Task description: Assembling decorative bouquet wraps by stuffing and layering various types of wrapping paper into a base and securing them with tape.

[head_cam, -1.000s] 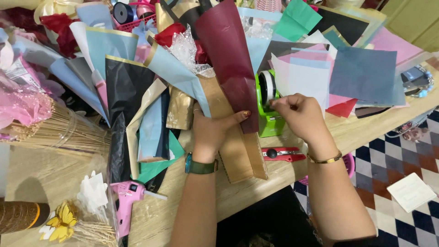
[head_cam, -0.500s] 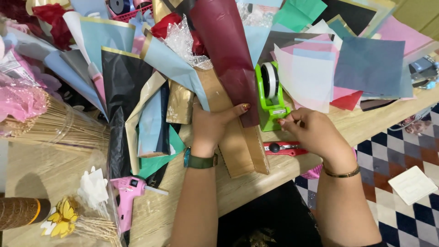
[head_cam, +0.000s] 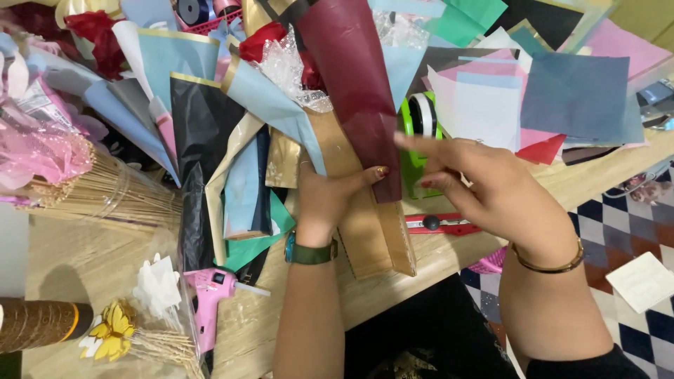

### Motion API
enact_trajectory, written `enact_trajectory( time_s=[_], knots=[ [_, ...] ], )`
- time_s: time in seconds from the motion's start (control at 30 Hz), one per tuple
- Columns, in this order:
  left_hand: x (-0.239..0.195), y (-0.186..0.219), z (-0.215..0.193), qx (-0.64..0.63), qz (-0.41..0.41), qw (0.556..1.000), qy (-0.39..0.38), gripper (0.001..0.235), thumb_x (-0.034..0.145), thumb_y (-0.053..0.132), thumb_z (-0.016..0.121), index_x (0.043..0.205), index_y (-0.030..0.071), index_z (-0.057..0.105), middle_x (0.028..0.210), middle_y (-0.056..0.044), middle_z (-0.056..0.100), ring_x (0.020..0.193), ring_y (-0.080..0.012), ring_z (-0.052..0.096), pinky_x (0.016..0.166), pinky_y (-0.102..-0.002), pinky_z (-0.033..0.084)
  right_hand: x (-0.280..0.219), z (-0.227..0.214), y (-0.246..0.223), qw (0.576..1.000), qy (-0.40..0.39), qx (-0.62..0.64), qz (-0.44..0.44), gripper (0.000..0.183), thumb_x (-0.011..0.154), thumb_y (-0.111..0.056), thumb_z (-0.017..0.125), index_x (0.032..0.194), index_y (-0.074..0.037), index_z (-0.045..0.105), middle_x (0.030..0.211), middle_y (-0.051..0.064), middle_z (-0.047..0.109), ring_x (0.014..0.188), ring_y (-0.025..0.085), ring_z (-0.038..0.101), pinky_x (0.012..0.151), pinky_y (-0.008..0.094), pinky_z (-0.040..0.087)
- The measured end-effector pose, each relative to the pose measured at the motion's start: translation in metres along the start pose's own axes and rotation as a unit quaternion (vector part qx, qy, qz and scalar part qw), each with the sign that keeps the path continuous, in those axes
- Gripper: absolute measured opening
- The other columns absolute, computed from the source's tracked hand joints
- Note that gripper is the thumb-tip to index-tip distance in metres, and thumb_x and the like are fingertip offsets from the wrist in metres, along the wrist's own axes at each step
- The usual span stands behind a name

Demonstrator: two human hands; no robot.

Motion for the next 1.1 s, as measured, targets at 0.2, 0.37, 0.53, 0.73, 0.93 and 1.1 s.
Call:
enact_trajectory(
  time_s=[0.2, 0.37, 0.53, 0.73, 0.93, 1.1],
  knots=[
    [-0.002, 0.003, -0.002, -0.014, -0.018, 0.999, 0.026, 0.072, 0.051, 0.009, 0.093, 0.117, 0.004, 0.064, 0.11, -0.013, 0.076, 0.101, -0.022, 0.075, 0.088, -0.039, 0.067, 0.027, 0.013, 0.012, 0.995, -0.011, 0.097, -0.026, 0.069, 0.098, 0.011, 0.058, 0.155, -0.004, 0.022, 0.069, 0.004, 0.042, 0.064, 0.017, 0.049, 0.07, 0.029, 0.046],
    [-0.003, 0.003, -0.003, -0.01, -0.043, 0.998, 0.035, 0.076, 0.05, 0.01, 0.093, 0.119, 0.003, 0.061, 0.111, -0.013, 0.076, 0.1, -0.0218, 0.075, 0.088, -0.039, 0.066, 0.033, 0.018, 0.02, 0.996, -0.001, 0.086, 0.022, 0.071, 0.098, 0.005, 0.064, 0.154, -0.005, 0.021, 0.068, 0.004, 0.045, 0.064, 0.016, 0.051, 0.065, 0.028, 0.045],
    [-0.005, 0.004, -0.005, -0.006, -0.064, 0.997, 0.049, 0.08, 0.048, 0.014, 0.092, 0.12, 0.004, 0.06, 0.115, -0.012, 0.075, 0.105, -0.0223, 0.074, 0.089, -0.039, 0.067, 0.038, 0.022, 0.022, 0.995, 0.011, 0.044, 0.091, 0.063, 0.098, -0.005, 0.067, 0.148, -0.007, 0.028, 0.065, 0.003, 0.049, 0.053, 0.015, 0.044, 0.053, 0.029, 0.037],
    [-0.002, 0.002, -0.002, -0.042, -0.011, 0.999, -0.002, 0.066, 0.054, 0.007, 0.092, 0.115, 0.003, 0.065, 0.109, -0.014, 0.076, 0.099, -0.0239, 0.076, 0.087, -0.04, 0.068, 0.038, 0.023, 0.032, 0.991, 0.016, 0.058, 0.118, 0.065, 0.094, -0.004, 0.072, 0.144, -0.006, 0.03, 0.063, 0.002, 0.048, 0.055, 0.014, 0.047, 0.05, 0.027, 0.037],
    [-0.003, 0.002, -0.003, -0.046, 0.012, 0.999, -0.013, 0.073, 0.056, 0.01, 0.092, 0.121, 0.005, 0.061, 0.114, -0.013, 0.074, 0.104, -0.0246, 0.074, 0.091, -0.042, 0.067, 0.038, 0.025, 0.043, 0.982, 0.005, 0.07, 0.174, 0.062, 0.091, -0.013, 0.077, 0.136, -0.008, 0.035, 0.065, 0.001, 0.058, 0.055, 0.013, 0.053, 0.053, 0.028, 0.039],
    [-0.005, -0.001, -0.002, -0.016, -0.057, 0.998, -0.016, 0.074, 0.055, 0.009, 0.091, 0.123, 0.005, 0.061, 0.115, -0.011, 0.075, 0.104, -0.0214, 0.073, 0.091, -0.039, 0.066, 0.037, 0.033, 0.06, 0.954, 0.004, 0.145, 0.264, 0.059, 0.084, -0.006, 0.081, 0.121, -0.014, 0.035, 0.068, 0.002, 0.066, 0.06, 0.014, 0.063, 0.059, 0.028, 0.045]
  ],
)
Point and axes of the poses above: each hand's wrist, its own x-axis towards the middle knuckle, its own z-axis out of the palm, y = z × x, the point moved 6 cm from there along x, towards the middle knuckle
